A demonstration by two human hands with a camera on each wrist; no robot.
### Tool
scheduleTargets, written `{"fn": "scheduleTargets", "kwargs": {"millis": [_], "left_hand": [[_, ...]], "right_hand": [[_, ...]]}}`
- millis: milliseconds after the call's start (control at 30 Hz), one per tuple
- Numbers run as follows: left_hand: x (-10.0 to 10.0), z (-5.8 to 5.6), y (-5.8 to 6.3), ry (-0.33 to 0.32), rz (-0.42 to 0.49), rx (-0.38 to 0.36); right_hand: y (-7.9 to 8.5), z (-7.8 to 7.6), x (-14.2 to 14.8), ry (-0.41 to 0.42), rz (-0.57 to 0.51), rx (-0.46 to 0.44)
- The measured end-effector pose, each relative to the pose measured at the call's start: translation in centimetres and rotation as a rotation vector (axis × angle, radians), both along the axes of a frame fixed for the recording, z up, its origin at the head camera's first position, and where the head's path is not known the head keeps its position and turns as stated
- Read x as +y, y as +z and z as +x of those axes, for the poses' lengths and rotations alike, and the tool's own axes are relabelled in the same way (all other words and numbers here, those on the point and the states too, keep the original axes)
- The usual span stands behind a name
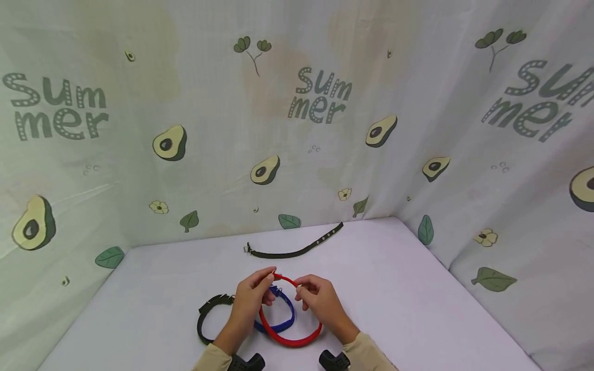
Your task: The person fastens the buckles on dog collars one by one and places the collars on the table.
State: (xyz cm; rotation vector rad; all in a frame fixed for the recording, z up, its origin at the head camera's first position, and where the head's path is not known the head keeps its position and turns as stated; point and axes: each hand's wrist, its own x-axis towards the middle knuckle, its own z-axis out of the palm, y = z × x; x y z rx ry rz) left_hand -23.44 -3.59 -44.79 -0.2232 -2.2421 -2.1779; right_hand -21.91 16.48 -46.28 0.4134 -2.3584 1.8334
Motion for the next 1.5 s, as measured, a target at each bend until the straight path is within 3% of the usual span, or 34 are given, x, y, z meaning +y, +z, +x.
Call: {"fn": "scheduleTargets", "kwargs": {"millis": [600,800,1133,1500], "left_hand": [[0.2,0.0,-0.7,0.029,0.026,0.034],[0.7,0.0,-0.3,0.001,0.007,0.035],[1.4,0.1,-0.3,-0.024,0.052,-0.029],[1.4,0.9,0.3,-0.02,0.112,-0.083]], "right_hand": [[-0.1,0.3,-0.2,0.009,0.025,0.025],[0.1,0.6,-0.3,-0.044,0.021,0.003],[0.3,0.9,-1.0,-0.161,-0.032,0.017],[0.7,1.1,-1.8,-0.171,-0.073,0.025]]}}
